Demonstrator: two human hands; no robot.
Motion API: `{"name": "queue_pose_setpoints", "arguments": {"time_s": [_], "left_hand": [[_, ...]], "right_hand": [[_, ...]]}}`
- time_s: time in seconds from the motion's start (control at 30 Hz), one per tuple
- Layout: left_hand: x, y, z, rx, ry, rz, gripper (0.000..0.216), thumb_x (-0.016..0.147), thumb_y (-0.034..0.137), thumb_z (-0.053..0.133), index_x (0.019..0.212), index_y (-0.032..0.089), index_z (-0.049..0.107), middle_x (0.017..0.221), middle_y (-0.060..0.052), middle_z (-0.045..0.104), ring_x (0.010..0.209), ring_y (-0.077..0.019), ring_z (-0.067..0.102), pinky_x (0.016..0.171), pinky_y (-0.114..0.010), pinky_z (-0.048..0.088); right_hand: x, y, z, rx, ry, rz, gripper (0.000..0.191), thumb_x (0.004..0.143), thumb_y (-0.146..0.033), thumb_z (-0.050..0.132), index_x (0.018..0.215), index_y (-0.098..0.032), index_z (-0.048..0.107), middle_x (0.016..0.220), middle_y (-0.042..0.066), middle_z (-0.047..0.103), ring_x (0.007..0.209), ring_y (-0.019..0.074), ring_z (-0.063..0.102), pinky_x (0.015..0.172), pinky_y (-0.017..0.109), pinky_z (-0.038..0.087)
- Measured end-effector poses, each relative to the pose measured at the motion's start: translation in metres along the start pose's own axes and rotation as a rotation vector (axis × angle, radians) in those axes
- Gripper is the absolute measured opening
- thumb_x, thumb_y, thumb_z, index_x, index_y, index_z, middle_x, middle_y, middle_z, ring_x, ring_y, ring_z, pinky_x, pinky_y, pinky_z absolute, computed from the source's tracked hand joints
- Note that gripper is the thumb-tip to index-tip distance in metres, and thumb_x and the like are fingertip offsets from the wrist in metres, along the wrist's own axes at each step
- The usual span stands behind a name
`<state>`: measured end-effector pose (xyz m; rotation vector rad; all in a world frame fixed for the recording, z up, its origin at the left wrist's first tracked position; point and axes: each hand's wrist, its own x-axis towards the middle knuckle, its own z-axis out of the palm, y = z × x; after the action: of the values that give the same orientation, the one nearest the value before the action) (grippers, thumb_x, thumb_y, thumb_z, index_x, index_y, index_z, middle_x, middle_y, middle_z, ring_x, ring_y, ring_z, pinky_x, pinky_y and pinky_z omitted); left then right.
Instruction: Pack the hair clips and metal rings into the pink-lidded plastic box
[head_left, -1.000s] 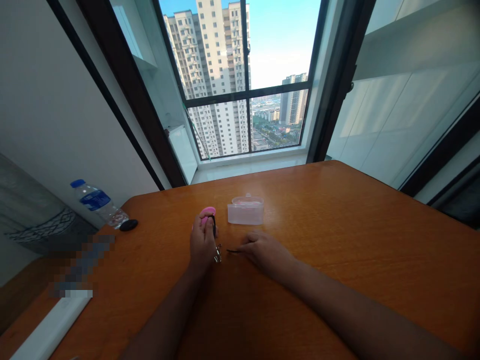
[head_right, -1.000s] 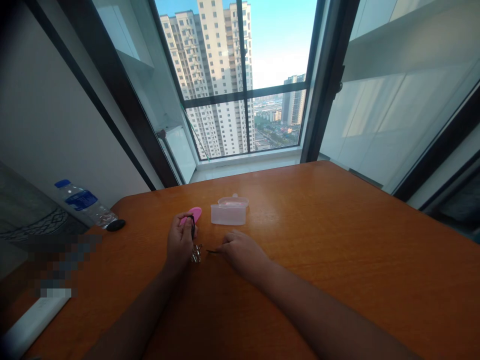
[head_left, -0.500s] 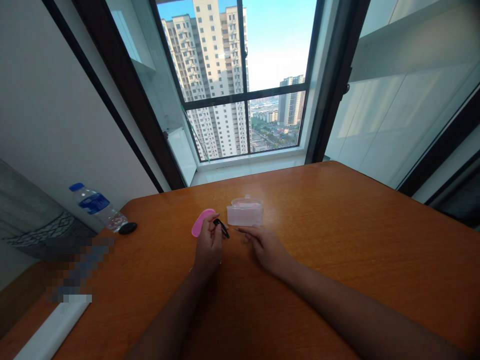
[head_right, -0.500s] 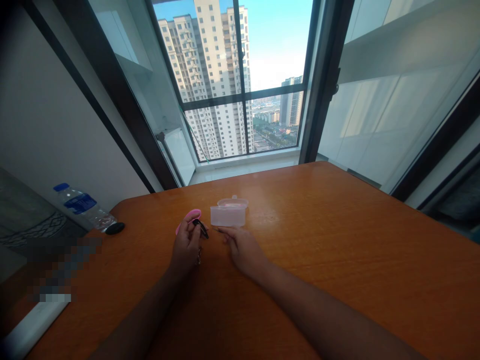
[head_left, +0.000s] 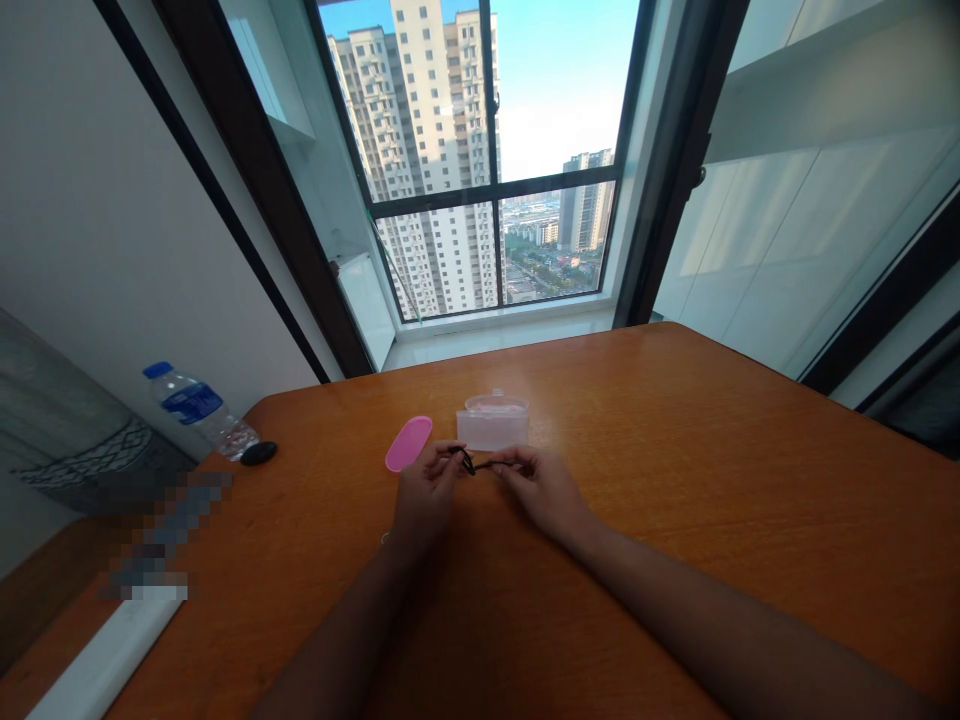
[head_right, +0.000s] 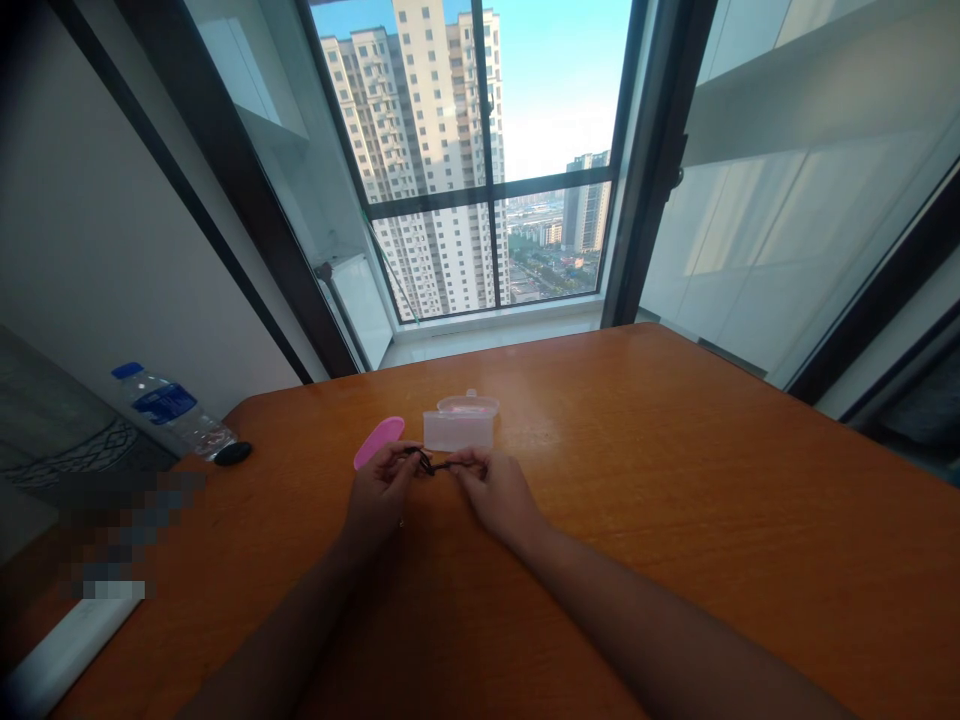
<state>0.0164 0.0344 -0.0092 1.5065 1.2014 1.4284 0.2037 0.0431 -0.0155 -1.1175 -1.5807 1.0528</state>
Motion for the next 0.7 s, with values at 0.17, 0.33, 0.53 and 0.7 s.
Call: {"name": "queue_pose_setpoints", "arguments": {"time_s": [0.17,0.33,0.53,0.7], "left_hand": [[-0.004,0.002,0.003,0.034,-0.044,0.008,0.026,0.087,0.038,0.062,0.103,0.018,0.066,0.088,-0.006,0.074,0.075,-0.0189,0.071,0.073,-0.03,0.057],[-0.002,0.004,0.003,-0.018,-0.022,-0.006,0.033,0.086,0.038,0.062,0.112,0.018,0.06,0.097,-0.007,0.071,0.078,-0.0169,0.07,0.075,-0.028,0.057],[0.001,0.0,0.004,-0.07,-0.024,-0.023,0.042,0.085,0.032,0.065,0.122,0.017,0.052,0.091,-0.005,0.07,0.073,-0.0137,0.068,0.07,-0.025,0.056],[0.002,-0.004,0.003,-0.098,-0.004,-0.017,0.05,0.08,0.029,0.071,0.126,0.016,0.056,0.109,-0.011,0.071,0.075,-0.013,0.069,0.078,-0.028,0.058]], "right_hand": [[-0.009,-0.017,-0.001,-0.287,0.006,-0.263,0.012,0.083,-0.022,0.067,0.088,-0.023,0.078,0.093,0.005,0.068,0.09,0.0201,0.062,0.081,0.033,0.049],[-0.009,-0.017,0.002,-0.126,0.0,-0.153,0.012,0.08,-0.026,0.07,0.088,-0.023,0.079,0.078,0.003,0.068,0.07,0.016,0.06,0.065,0.027,0.048],[0.002,-0.007,0.002,0.208,0.082,0.165,0.031,0.066,-0.04,0.081,0.081,-0.013,0.075,0.07,0.005,0.073,0.06,0.0158,0.062,0.056,0.025,0.045],[0.007,0.0,0.0,0.326,0.086,0.188,0.036,0.064,-0.043,0.082,0.081,-0.012,0.075,0.064,0.004,0.072,0.051,0.013,0.059,0.05,0.023,0.042]]}}
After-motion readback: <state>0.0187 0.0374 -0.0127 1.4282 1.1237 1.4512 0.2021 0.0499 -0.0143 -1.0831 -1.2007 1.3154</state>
